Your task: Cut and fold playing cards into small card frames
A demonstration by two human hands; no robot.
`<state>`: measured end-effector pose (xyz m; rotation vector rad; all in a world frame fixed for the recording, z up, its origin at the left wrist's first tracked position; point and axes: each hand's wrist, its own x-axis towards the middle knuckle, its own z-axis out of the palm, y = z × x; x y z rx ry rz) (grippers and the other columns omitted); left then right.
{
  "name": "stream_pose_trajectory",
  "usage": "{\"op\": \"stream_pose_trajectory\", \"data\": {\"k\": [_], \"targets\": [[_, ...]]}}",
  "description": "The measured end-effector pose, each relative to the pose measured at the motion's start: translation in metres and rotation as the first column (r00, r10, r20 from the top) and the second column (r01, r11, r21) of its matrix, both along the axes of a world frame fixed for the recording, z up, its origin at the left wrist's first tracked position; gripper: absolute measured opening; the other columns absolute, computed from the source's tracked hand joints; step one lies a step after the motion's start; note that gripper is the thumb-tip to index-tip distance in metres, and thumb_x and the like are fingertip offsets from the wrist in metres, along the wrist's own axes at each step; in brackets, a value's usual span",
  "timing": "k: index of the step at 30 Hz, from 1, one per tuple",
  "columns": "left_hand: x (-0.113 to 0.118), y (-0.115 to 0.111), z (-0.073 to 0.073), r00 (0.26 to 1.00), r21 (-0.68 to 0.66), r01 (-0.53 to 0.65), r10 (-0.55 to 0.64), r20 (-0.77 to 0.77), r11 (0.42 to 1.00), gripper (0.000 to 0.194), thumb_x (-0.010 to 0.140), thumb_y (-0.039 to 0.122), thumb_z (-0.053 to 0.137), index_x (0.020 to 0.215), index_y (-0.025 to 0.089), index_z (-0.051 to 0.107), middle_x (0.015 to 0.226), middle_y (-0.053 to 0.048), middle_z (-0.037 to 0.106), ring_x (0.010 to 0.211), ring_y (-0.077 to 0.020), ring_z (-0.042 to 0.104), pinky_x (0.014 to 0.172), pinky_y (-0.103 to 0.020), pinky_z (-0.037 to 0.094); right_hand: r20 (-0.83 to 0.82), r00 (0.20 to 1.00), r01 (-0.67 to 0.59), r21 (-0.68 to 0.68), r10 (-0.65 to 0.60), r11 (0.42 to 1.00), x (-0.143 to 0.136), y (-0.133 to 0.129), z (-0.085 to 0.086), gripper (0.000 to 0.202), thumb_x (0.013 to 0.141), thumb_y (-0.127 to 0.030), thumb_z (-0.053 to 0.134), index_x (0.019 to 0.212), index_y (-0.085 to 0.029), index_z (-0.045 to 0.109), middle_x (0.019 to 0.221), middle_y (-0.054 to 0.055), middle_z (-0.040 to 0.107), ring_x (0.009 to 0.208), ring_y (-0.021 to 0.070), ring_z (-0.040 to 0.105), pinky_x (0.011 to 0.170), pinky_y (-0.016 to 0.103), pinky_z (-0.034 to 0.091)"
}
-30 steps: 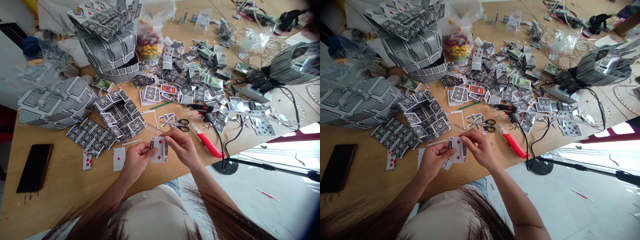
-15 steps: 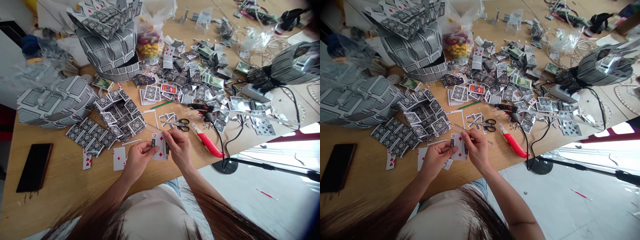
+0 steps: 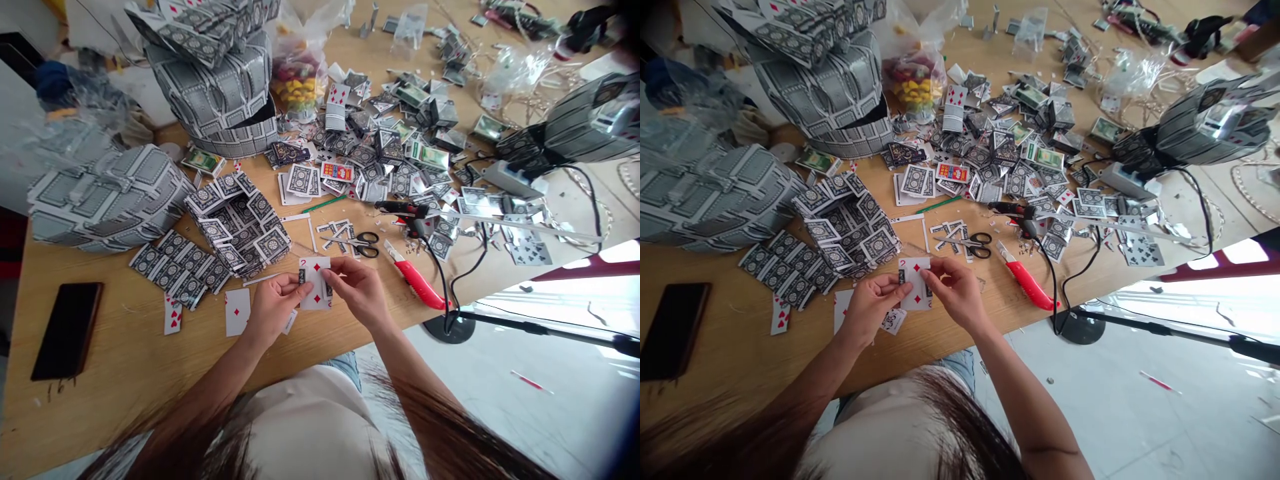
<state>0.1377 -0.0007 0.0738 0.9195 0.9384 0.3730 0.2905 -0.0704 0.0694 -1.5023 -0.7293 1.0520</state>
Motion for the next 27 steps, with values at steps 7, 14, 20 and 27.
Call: {"op": "stream_pose_trajectory", "data": {"k": [7,14,20,27], "targets": [[-0.001,-0.004,-0.033,0.99,0.084,0.144,-0.143,-0.015,0.986,0.048,0.069,0.052,0.079,0.096,0.014,0.07,0.08,-0.006,0.076,0.074,-0.0202,0.071,0.071,-0.028,0.054,0.069,0.996,0.059,-0.13,-0.05,0.99,0.005,-0.01,-0.036,0.048,0.063,-0.059,0.079,0.08,-0.015,0.067,0.07,0.003,0.066,0.058,0.0119,0.054,0.053,0.026,0.043],[-0.009,-0.008,-0.06,0.969,0.173,0.245,-0.232,-0.09,0.954,0.032,0.079,0.044,0.072,0.092,0.016,0.066,0.074,-0.003,0.075,0.068,-0.0183,0.07,0.066,-0.025,0.052,0.07,0.996,0.06,-0.173,-0.048,0.983,-0.003,-0.019,-0.052,0.047,0.058,-0.057,0.082,0.072,-0.016,0.065,0.065,0.002,0.065,0.055,0.0121,0.054,0.05,0.025,0.043],[-0.03,-0.005,-0.042,0.91,0.661,0.41,-0.226,-0.349,0.629,0.051,0.088,0.025,0.065,0.137,0.023,0.049,0.106,-0.005,0.075,0.083,-0.0176,0.072,0.076,-0.026,0.054,0.214,0.975,-0.014,-0.195,0.057,0.981,0.007,-0.014,-0.053,0.036,0.067,-0.049,0.075,0.076,-0.015,0.067,0.065,0.002,0.064,0.056,0.0117,0.051,0.05,0.026,0.039],[-0.037,0.006,-0.056,0.824,0.845,0.443,-0.235,-0.515,-0.299,0.021,0.094,0.01,0.049,0.107,0.014,0.065,0.112,-0.009,0.071,0.104,-0.0206,0.067,0.089,-0.031,0.053,0.555,0.823,0.02,-0.244,0.122,0.97,0.004,-0.013,-0.058,0.014,0.078,-0.029,0.069,0.086,-0.018,0.071,0.068,0.001,0.068,0.058,0.0133,0.057,0.055,0.026,0.04]]}}
